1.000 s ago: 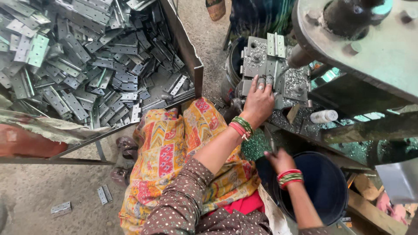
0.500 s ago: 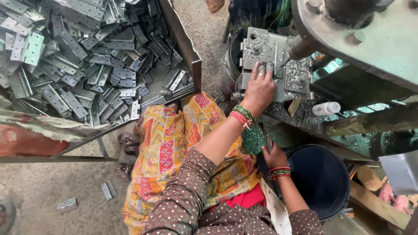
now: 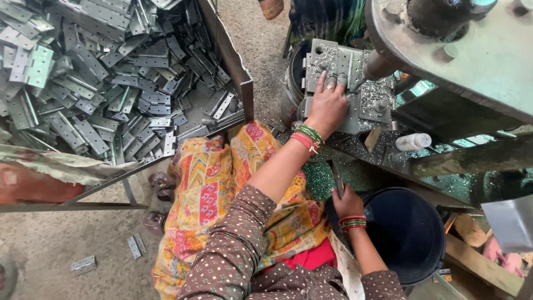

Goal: The person sits on the floor and repeatedly picks metal hinge pieces from a nearby bin, places them into a press machine, and operates the lever to process them. The person then removes the processed pieces and returns them to the bin, continuing this cycle throughout the clip.

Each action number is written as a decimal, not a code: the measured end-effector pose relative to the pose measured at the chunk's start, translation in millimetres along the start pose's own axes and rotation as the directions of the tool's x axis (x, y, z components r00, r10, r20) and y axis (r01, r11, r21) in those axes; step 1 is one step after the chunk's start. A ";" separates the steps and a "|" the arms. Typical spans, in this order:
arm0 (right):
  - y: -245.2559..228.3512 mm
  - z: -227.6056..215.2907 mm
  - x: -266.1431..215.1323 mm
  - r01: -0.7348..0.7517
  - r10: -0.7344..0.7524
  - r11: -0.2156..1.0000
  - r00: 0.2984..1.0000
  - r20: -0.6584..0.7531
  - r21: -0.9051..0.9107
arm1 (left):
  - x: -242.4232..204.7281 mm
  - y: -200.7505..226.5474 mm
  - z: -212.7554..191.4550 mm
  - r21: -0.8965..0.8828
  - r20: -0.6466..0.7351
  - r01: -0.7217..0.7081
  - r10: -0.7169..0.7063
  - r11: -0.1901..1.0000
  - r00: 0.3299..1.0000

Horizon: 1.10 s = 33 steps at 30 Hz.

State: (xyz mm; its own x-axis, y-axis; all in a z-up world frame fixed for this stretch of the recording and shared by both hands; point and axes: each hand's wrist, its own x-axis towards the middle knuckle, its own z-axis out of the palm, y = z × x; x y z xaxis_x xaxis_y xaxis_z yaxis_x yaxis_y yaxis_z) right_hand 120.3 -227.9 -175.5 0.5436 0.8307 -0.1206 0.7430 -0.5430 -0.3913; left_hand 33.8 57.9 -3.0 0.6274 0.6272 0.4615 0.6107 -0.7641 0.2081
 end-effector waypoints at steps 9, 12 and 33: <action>-28.9 -76.6 1.6 -0.142 0.162 0.985 0.952 0.258 -0.095 | -14.7 3.5 -22.8 0.017 0.077 -0.028 0.027 0.999 0.997; -42.8 -103.1 1.5 -0.070 0.090 0.993 0.969 0.231 -0.093 | -46.2 25.9 -45.6 0.099 0.069 -0.063 0.056 0.993 0.996; -68.1 -122.5 6.5 -0.097 0.066 0.988 0.967 0.246 0.119 | -45.0 14.9 -90.7 -0.313 -0.103 0.184 -0.226 0.932 0.969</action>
State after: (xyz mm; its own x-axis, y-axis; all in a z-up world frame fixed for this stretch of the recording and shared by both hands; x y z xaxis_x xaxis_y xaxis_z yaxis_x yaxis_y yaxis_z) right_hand 121.1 -200.6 -37.8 0.4786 0.7980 -0.3663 0.6347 -0.6026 -0.4837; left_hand -29.2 4.6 57.5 0.4198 0.7645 0.4893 0.5329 -0.6439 0.5489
